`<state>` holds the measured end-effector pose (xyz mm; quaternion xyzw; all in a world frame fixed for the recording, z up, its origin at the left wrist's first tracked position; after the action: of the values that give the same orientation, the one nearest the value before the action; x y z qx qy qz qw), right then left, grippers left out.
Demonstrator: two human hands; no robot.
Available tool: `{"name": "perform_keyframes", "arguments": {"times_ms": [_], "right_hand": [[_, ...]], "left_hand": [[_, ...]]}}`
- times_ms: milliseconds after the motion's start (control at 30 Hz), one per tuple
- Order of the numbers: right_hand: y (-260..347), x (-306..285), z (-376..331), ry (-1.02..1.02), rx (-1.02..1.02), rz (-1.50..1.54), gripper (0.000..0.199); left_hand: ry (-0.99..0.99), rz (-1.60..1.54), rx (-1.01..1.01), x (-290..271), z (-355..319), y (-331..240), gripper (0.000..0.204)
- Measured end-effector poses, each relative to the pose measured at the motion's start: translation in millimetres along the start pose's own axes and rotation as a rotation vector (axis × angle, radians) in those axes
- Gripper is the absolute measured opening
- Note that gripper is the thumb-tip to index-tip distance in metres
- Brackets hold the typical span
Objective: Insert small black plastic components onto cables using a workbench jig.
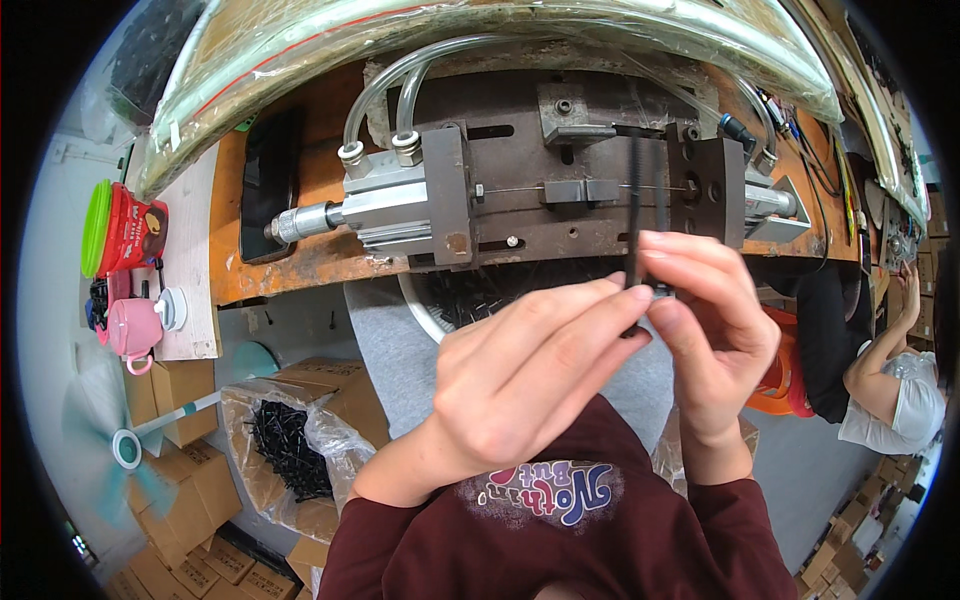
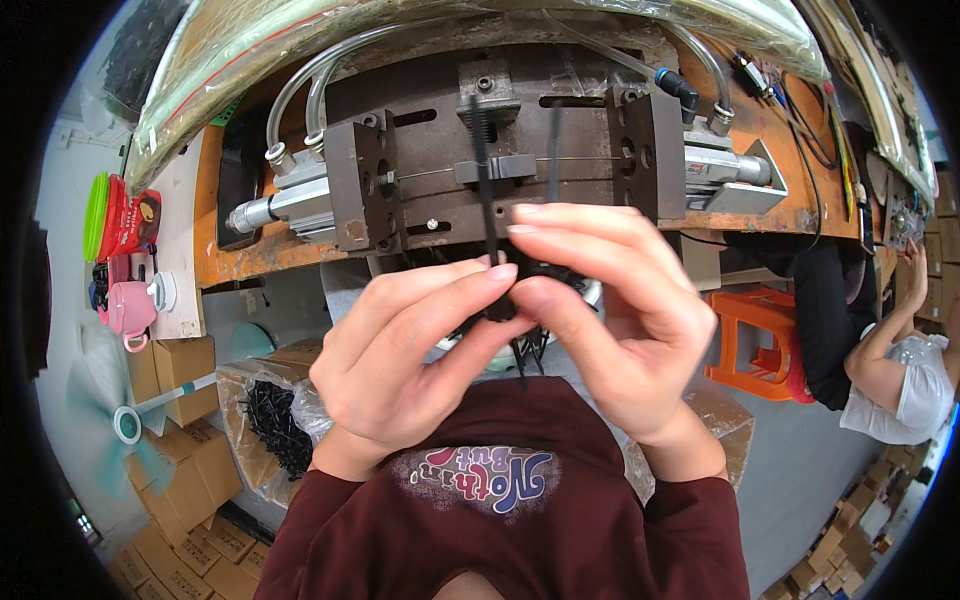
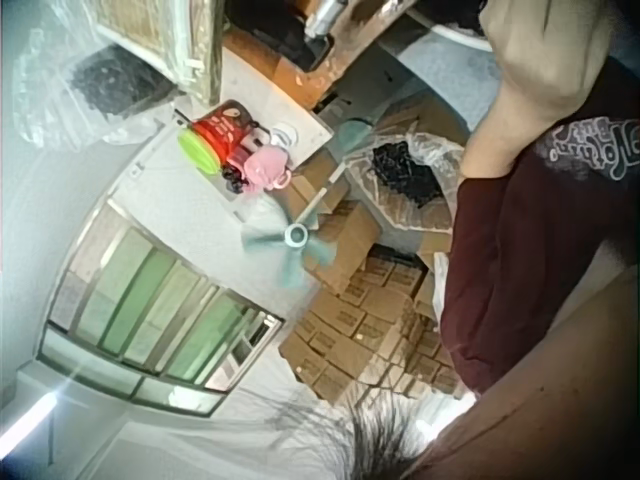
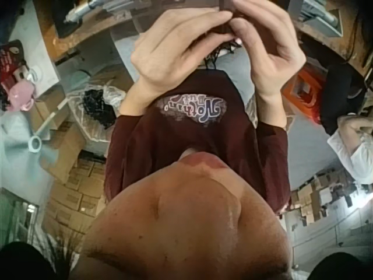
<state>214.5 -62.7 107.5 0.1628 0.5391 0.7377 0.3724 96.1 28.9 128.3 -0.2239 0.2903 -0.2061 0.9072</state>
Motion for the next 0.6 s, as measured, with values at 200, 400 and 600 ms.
{"name": "perform_keyframes", "arguments": {"times_ms": [200, 400, 600], "right_hand": [[9, -20, -11, -0.052, -0.041, -0.146, 0.040], [5, -33, -7, -0.093, -0.031, -0.104, 0.045], [9, -34, -4, -0.048, -0.075, -0.178, 0.042]], "left_hand": [[0.124, 0.206, -0.007, 22, -3, 17, 0.033], [0.262, 0.343, -0.022, 39, -1, 25, 0.026], [0.232, 0.336, -0.056, 38, -3, 28, 0.025]]}}
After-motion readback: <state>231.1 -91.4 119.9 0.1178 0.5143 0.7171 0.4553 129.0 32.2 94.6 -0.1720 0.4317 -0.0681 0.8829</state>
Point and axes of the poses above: each hand's wrist, its own z-axis towards the middle knuckle, its own x-axis out of the palm, y = z × x, the point moved 10 cm from there along z, towards the middle knuckle, and after that the axes turned 6 degrees about x, right-handed, at the moved point
